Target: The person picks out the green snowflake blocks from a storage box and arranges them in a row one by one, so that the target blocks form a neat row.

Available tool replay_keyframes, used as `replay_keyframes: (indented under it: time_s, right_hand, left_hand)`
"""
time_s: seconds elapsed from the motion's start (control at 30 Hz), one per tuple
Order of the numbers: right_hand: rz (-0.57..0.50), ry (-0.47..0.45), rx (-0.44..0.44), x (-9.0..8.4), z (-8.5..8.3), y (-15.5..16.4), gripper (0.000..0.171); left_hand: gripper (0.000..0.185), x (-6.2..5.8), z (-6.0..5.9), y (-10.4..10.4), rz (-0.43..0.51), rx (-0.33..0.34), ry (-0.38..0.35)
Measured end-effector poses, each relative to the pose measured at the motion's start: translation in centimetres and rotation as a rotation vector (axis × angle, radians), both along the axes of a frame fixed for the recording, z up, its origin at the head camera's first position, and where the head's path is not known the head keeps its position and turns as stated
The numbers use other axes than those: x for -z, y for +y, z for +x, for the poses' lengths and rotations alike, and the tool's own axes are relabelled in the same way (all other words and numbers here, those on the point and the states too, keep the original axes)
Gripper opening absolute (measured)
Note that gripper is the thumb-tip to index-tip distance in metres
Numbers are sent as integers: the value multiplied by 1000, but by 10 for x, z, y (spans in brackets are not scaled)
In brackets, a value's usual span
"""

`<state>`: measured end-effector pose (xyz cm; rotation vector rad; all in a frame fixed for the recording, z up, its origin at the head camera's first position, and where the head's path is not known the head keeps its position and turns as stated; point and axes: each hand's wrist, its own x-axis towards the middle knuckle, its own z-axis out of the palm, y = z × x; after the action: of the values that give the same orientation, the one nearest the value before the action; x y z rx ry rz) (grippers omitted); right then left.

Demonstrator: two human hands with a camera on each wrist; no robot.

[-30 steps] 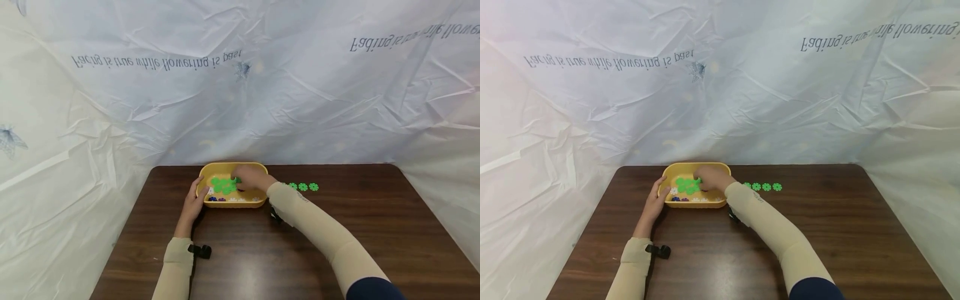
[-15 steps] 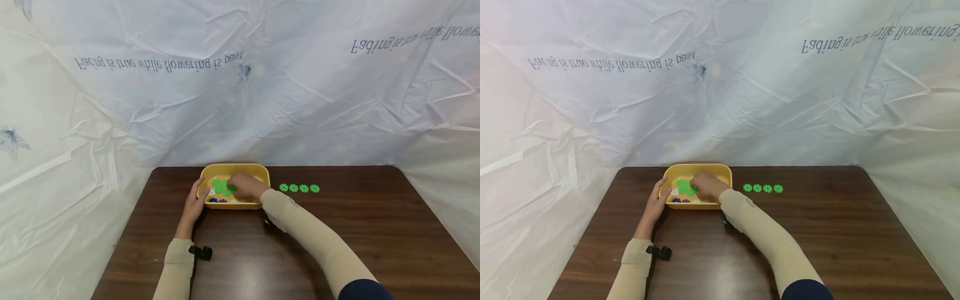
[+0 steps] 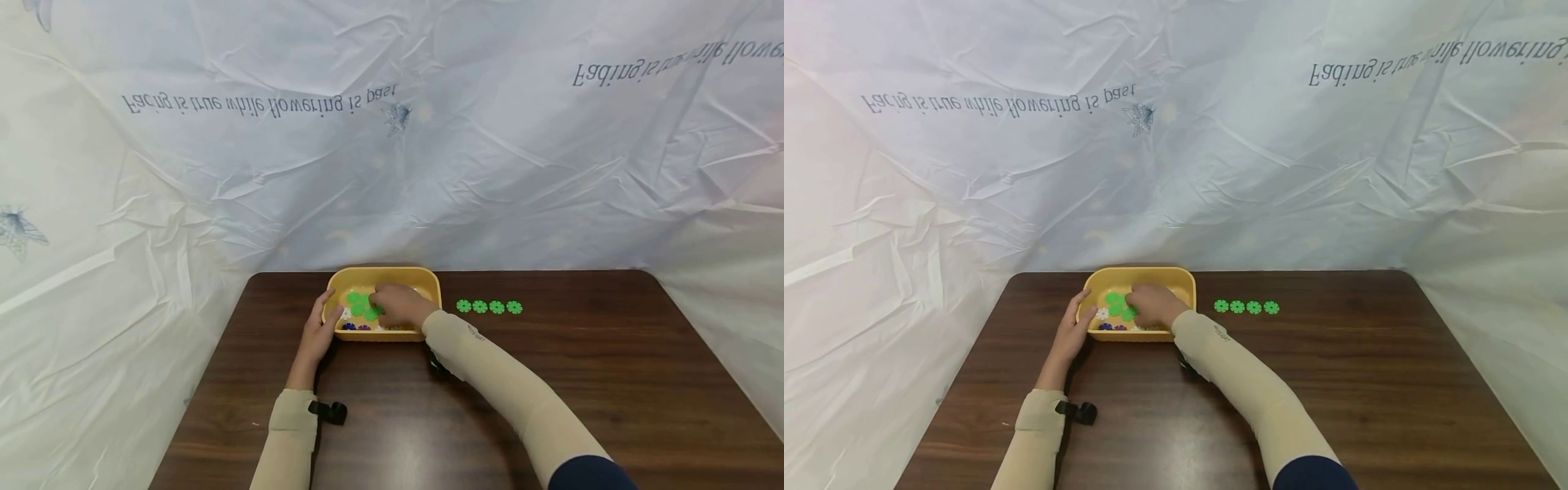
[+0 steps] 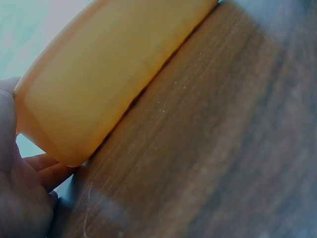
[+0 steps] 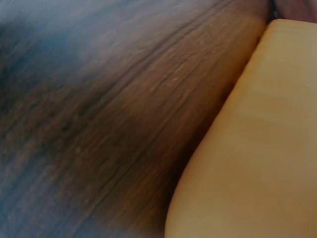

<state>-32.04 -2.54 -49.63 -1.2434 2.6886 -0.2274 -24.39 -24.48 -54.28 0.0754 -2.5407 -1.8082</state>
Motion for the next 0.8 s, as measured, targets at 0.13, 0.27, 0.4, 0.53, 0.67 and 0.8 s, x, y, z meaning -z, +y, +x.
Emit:
replay_keyframes:
  time_s: [0.13, 0.27, 0.4, 0.53, 0.67, 0.8]
  right_hand:
    - [58, 104, -15, 2, 0, -3, 5]
    - [70, 124, -19, 1, 0, -3, 6]
    - [55, 99, -4, -1, -1, 2, 8]
    - [12, 62, -19, -4, -3, 9, 6]
    - [-27, 37, -49, -7, -5, 16, 17]
    - [-53, 43, -50, -8, -3, 21, 22]
  left_hand:
    - [52, 2, 1, 1, -9, -21, 33]
    - [51, 2, 2, 2, -12, -27, 64]
    - [51, 3, 3, 3, -17, -24, 74]
    - [49, 2, 3, 2, -28, -23, 72]
    - [49, 3, 3, 1, -30, -18, 72]
    - [50, 3, 2, 0, -27, -12, 73]
